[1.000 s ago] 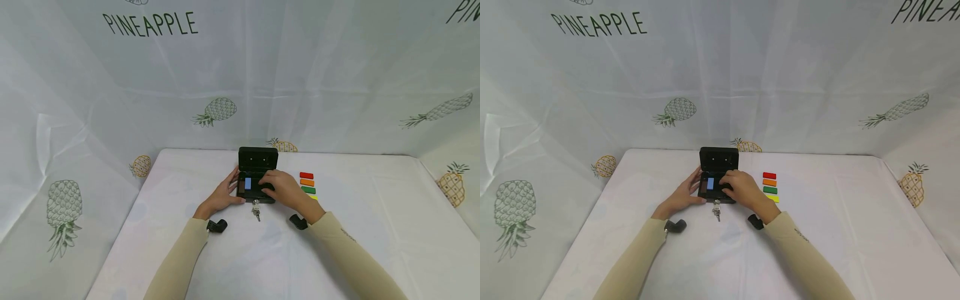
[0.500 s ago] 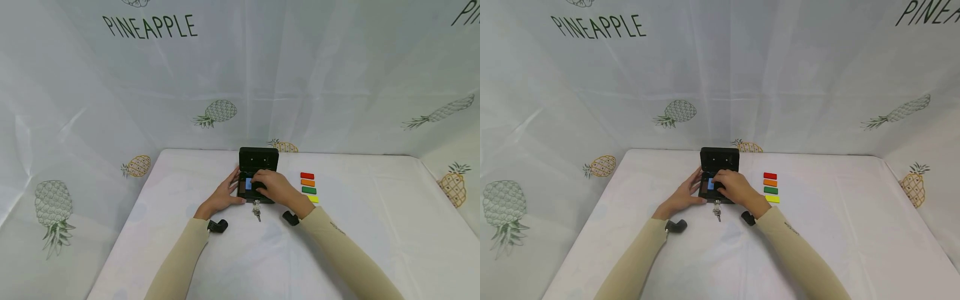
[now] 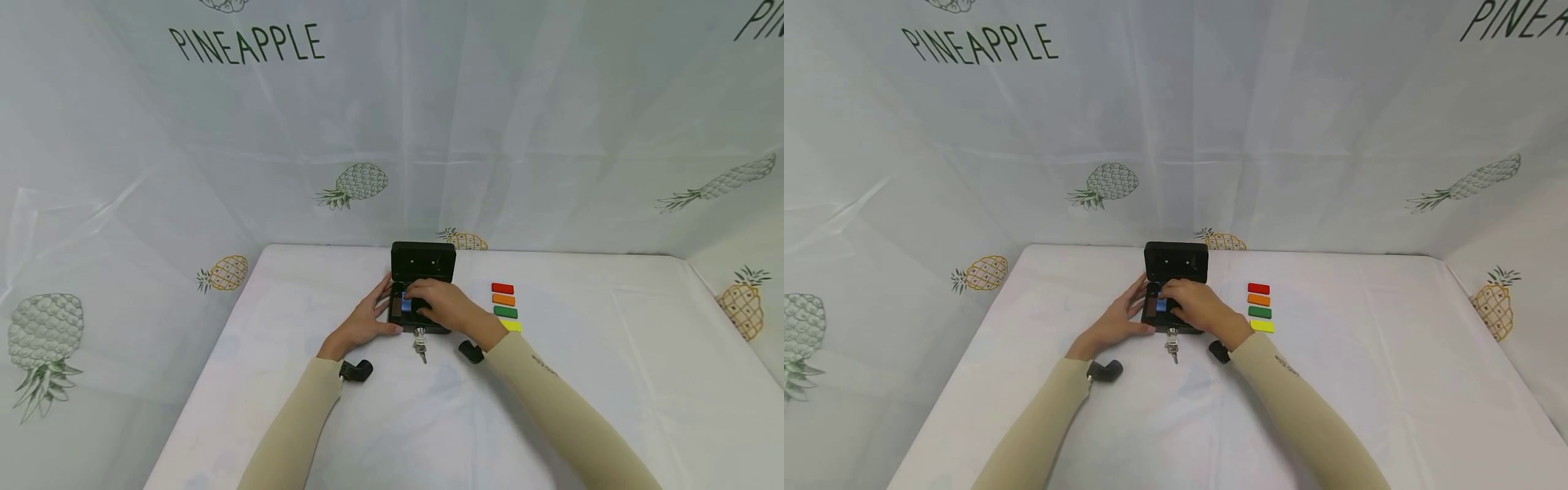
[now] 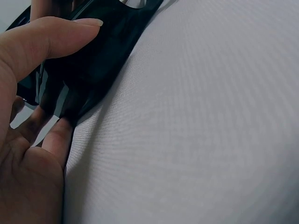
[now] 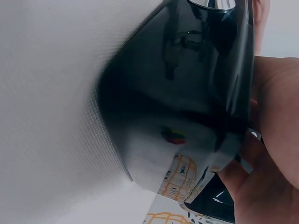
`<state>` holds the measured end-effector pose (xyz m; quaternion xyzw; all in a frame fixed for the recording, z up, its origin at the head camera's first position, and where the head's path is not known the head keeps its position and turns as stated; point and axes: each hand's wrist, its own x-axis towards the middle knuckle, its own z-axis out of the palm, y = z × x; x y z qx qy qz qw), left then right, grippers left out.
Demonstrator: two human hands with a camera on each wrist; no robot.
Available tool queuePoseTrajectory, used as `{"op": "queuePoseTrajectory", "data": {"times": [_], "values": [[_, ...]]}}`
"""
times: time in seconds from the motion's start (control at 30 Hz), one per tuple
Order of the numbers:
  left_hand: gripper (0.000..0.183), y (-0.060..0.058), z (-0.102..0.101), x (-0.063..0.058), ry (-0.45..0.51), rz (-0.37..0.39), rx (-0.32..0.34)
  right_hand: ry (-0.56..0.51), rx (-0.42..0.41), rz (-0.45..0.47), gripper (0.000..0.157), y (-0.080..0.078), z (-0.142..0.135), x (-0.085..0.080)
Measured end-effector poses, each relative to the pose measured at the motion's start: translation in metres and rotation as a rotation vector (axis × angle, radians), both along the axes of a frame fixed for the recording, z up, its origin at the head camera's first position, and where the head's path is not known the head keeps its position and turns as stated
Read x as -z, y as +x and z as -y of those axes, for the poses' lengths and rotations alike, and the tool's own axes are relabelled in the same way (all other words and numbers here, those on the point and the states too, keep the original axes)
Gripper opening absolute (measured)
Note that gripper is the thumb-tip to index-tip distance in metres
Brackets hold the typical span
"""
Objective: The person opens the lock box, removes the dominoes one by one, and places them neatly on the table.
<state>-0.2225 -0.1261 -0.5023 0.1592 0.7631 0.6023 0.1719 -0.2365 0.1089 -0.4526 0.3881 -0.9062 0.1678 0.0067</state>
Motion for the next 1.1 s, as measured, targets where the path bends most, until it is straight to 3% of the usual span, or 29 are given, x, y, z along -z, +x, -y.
{"op": "queuePoseTrajectory", "data": {"times": [0.63, 1.1], "values": [[0.121, 0.0013, 0.0002, 0.0033, 0.005, -0.02, 0.011, 0.059, 0.005, 0.038, 0.037, -0.0035, 0.0042, 0.0057], [0.122, 0.0018, -0.0002, 0.0054, 0.004, -0.036, 0.006, 0.095, 0.04, 0.017, 0.034, -0.0012, 0.0058, 0.0079]]}}
